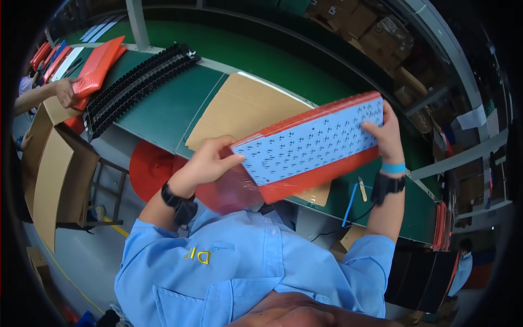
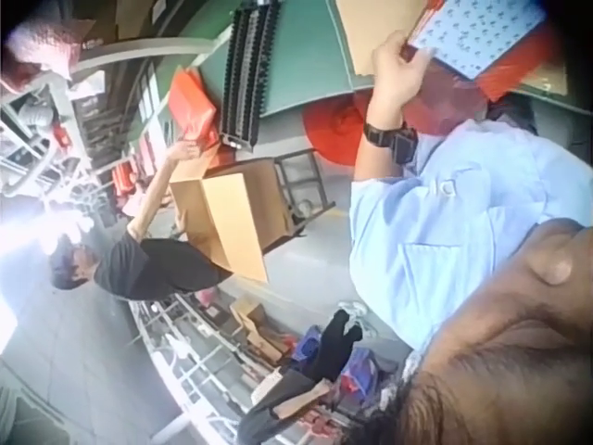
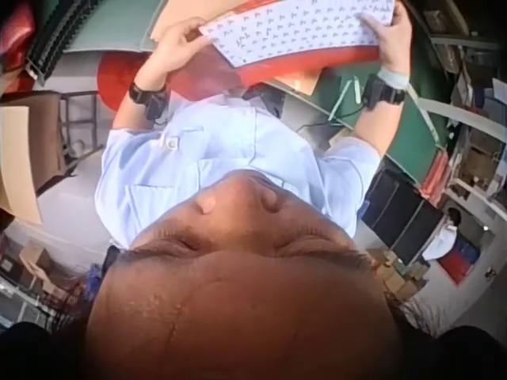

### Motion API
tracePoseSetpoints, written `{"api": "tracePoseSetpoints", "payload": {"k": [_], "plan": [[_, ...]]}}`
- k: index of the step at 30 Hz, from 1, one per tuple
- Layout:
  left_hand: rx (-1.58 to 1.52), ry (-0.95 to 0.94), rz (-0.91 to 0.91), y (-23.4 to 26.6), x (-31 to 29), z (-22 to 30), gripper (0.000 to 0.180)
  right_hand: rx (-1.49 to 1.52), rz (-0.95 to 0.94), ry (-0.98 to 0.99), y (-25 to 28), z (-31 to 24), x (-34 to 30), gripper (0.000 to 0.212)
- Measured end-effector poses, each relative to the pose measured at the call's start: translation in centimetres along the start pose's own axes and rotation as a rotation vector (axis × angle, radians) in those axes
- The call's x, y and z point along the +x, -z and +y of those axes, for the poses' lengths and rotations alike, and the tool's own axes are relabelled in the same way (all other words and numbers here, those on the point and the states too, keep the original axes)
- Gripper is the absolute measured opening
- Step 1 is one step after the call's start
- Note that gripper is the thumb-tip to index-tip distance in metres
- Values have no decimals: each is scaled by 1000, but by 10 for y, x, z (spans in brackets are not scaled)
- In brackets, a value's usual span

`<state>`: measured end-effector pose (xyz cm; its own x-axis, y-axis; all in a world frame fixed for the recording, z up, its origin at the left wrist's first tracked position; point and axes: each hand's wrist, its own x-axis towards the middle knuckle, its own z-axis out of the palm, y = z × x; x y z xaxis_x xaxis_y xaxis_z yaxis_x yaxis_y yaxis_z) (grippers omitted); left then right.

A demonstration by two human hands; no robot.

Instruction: The person packages circuit boards by hand, placing them one at a time into a red bubble wrap sleeve. They then fold the sleeve over the stack of boards and secure the package with tape.

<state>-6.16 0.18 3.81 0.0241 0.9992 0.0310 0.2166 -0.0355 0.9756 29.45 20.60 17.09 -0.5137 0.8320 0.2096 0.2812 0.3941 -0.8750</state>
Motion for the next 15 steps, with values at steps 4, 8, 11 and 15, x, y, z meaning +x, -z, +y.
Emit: {"api": "tracePoseSetpoints", "payload": {"k": [4,8,11,15], "plan": [[179,-313,308,33,-19,41,20,180,93,127,-32,20,-66,62],[533,-397,257,40,-31,61,20,82,207,142,-78,80,-111,57],[622,-432,282,29,-31,41,23,96,219,-47,-97,95,-114,60],[631,-414,326,27,-29,34,24,-35,197,-2,-90,83,-112,65]]}}
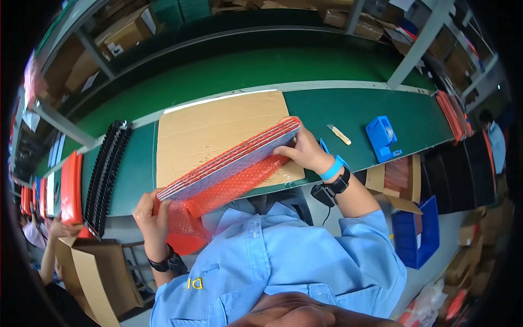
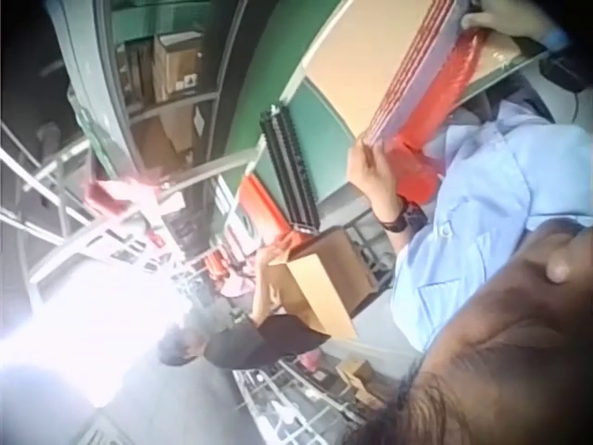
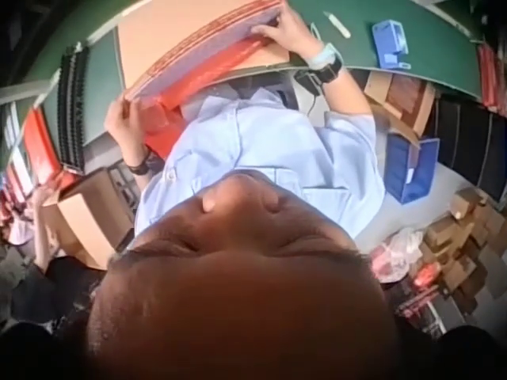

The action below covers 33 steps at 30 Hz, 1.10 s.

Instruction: The person packages circuit boards by hand, placing them one at a time into a red bubble wrap sleeve. They then fold the sleeve over the stack of boards and secure the package with tape.

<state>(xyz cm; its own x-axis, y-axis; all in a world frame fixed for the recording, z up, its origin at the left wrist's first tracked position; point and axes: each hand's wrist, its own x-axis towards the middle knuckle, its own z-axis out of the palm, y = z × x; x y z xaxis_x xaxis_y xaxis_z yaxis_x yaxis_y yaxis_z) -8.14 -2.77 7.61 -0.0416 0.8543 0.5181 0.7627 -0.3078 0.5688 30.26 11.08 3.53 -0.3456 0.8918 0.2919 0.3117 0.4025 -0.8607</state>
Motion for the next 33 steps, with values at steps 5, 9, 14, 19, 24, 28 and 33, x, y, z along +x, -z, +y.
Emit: {"api": "tracePoseSetpoints", "payload": {"k": [5,9,14,19,24,28,33], "plan": [[-12,50,18,-2,0,4,25,-153,71,47,3,-2,0,69],[-9,13,51,-4,-3,1,23,-357,175,223,2,-6,1,71],[26,36,42,3,-7,5,23,129,-102,-107,9,-1,10,66],[50,9,-25,10,-10,8,24,244,-388,73,21,-9,19,42],[0,-19,6,8,-12,9,24,29,-291,213,26,-11,14,30],[-151,67,-52,14,-9,-3,24,13,-270,250,35,-40,21,29],[-424,121,-73,14,-3,-6,25,155,-199,129,60,-70,30,35]]}}
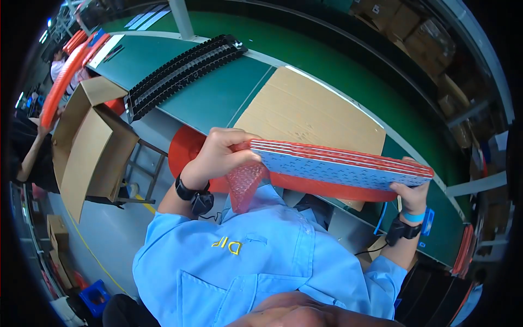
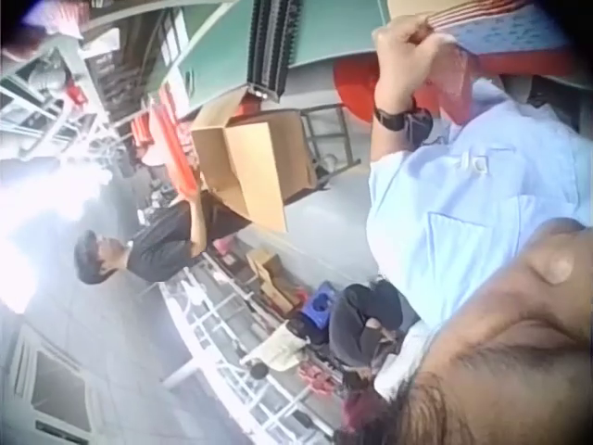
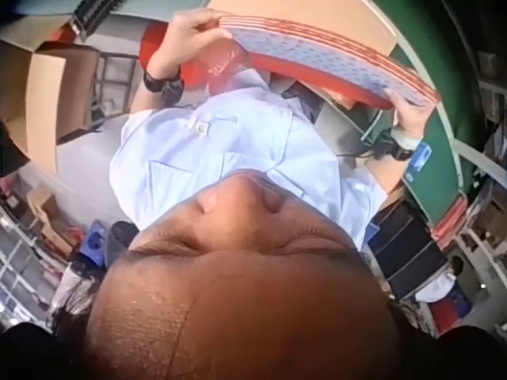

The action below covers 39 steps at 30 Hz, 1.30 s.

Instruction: The person packages circuit boards by hand, placing them one at a time into a red bubble wrap sleeve. They then fold the sleeve over the stack of boards and secure the package with tape.

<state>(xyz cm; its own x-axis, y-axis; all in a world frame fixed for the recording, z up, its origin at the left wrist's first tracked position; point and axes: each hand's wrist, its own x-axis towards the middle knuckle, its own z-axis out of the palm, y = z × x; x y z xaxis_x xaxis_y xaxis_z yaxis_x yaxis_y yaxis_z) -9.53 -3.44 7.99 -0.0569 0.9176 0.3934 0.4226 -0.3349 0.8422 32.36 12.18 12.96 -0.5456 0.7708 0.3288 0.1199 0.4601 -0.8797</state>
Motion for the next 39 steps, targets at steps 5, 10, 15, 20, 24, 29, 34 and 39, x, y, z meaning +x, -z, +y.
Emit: {"api": "tracePoseSetpoints", "payload": {"k": [5,10,15,20,24,29,34,39], "plan": [[-100,143,-341,13,5,-13,28,-36,102,-45,39,-33,5,54],[31,139,-515,24,-16,-57,28,-346,164,-93,110,-90,28,59],[76,236,-640,30,-30,-72,18,-672,135,-154,116,-155,82,40],[-420,521,-431,-2,-42,-85,15,-1328,60,-64,43,-136,129,34],[-494,464,-398,-33,-58,-91,20,-1654,-142,-10,-76,-82,126,28],[-563,476,-339,-40,-80,-75,27,-1402,-352,118,-169,-15,66,39],[-503,626,-415,-28,-97,-83,27,-1270,-510,54,-184,11,67,63],[-526,615,-406,-24,-99,-80,21,-1240,-481,-10,-191,15,71,78]]}}
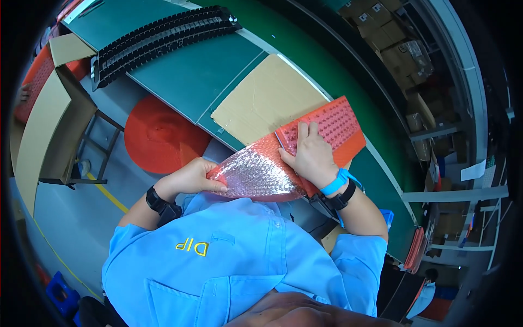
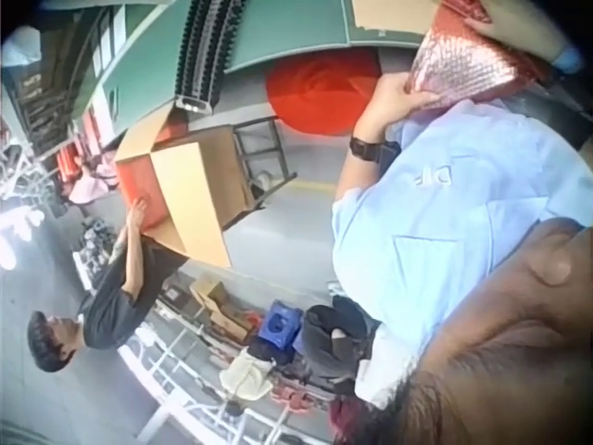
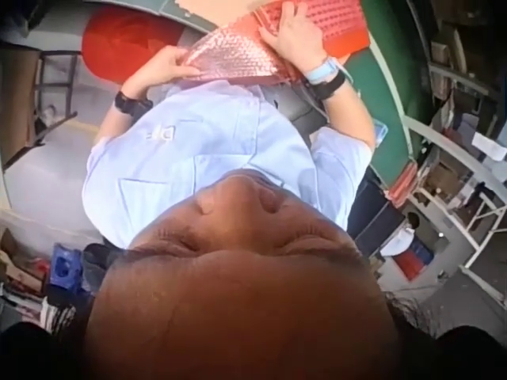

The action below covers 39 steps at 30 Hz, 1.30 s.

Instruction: The person packages circuit boards by hand, placing them one at a time into a red bubble wrap sleeve. They then fold the sleeve over the stack of boards and secure the package with tape.

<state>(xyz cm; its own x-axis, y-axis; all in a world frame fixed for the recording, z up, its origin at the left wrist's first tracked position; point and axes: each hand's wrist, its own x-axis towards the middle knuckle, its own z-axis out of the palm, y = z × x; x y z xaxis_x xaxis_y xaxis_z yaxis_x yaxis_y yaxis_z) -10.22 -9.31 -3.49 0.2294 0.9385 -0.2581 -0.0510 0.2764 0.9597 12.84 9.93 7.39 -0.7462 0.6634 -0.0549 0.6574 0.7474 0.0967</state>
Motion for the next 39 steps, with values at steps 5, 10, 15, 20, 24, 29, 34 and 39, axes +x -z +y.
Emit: {"api": "tracePoseSetpoints", "payload": {"k": [5,10,15,20,24,29,34,39], "plan": [[3,6,-25,4,-1,3,20,27,-112,10,6,1,4,82],[446,76,-111,16,-3,25,24,22,-82,-14,-5,2,7,80],[1025,-130,156,22,-6,86,33,65,-76,-29,-6,7,5,82],[922,-668,438,-16,74,110,29,206,27,65,-8,27,-1,83],[882,-572,520,-38,114,93,30,671,-68,-17,-2,89,19,77],[868,-462,599,-41,129,76,38,307,408,-398,-39,202,54,50],[749,-338,617,-46,132,79,42,556,116,-692,-38,222,98,51],[960,-558,632,-40,143,76,37,854,77,-637,-3,244,99,54]]}}
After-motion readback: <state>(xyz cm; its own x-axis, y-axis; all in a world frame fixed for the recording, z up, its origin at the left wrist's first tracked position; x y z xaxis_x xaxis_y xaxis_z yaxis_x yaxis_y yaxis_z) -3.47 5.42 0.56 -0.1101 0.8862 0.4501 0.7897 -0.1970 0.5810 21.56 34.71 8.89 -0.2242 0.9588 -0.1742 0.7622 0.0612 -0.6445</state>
